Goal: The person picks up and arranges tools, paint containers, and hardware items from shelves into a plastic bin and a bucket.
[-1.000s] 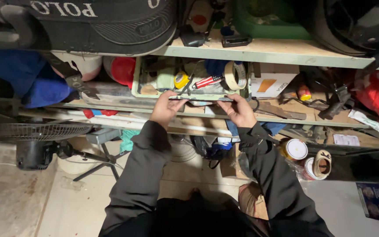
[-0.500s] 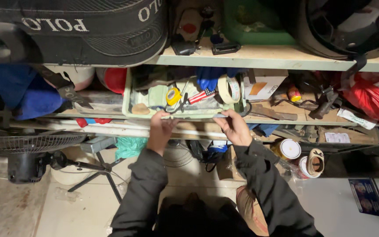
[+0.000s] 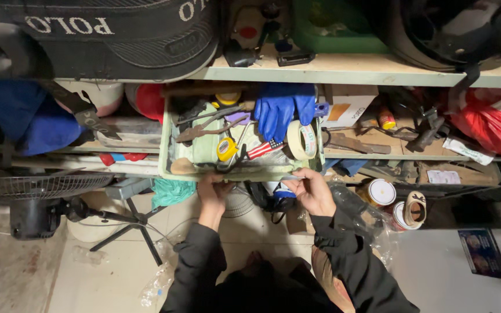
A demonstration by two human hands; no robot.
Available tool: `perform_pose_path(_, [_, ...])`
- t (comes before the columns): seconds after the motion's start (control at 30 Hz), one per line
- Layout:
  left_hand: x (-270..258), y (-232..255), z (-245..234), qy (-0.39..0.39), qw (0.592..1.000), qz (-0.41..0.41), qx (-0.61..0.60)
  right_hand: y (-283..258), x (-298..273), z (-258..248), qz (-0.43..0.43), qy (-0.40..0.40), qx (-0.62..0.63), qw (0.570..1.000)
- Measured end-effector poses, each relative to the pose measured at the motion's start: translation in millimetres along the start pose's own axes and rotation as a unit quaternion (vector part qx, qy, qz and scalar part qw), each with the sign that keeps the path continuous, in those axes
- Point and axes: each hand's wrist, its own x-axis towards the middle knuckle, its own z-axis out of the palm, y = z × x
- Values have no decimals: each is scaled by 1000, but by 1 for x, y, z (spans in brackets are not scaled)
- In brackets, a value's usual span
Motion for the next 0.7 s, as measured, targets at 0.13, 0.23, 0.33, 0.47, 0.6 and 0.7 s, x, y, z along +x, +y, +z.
perform_pose_path(0.13, [-1, -16, -35, 49, 993, 68, 87, 6, -15, 0, 15, -7, 13, 1000])
perform_pose_path(0.23, [-10, -19, -53, 21, 995, 71, 72, 12, -28, -1, 22, 24, 20, 999])
perform_pose_path(0.33, [-27, -20, -59, 13, 996, 60, 69, 15, -42, -6, 30, -6, 38, 999])
perform_pose_path(0.47, [-57, -19, -58, -1, 996, 51, 76, 20, -69, -11, 15, 20, 32, 999])
perform_pose_path(0.6, [-104, -13, -41, -44, 996, 39, 65, 27, -98, -20, 3, 9, 46, 999])
perform_pose_path(0.7, [-139, -9, -27, -23, 996, -35, 75, 37, -122, -34, 8, -2, 59, 998])
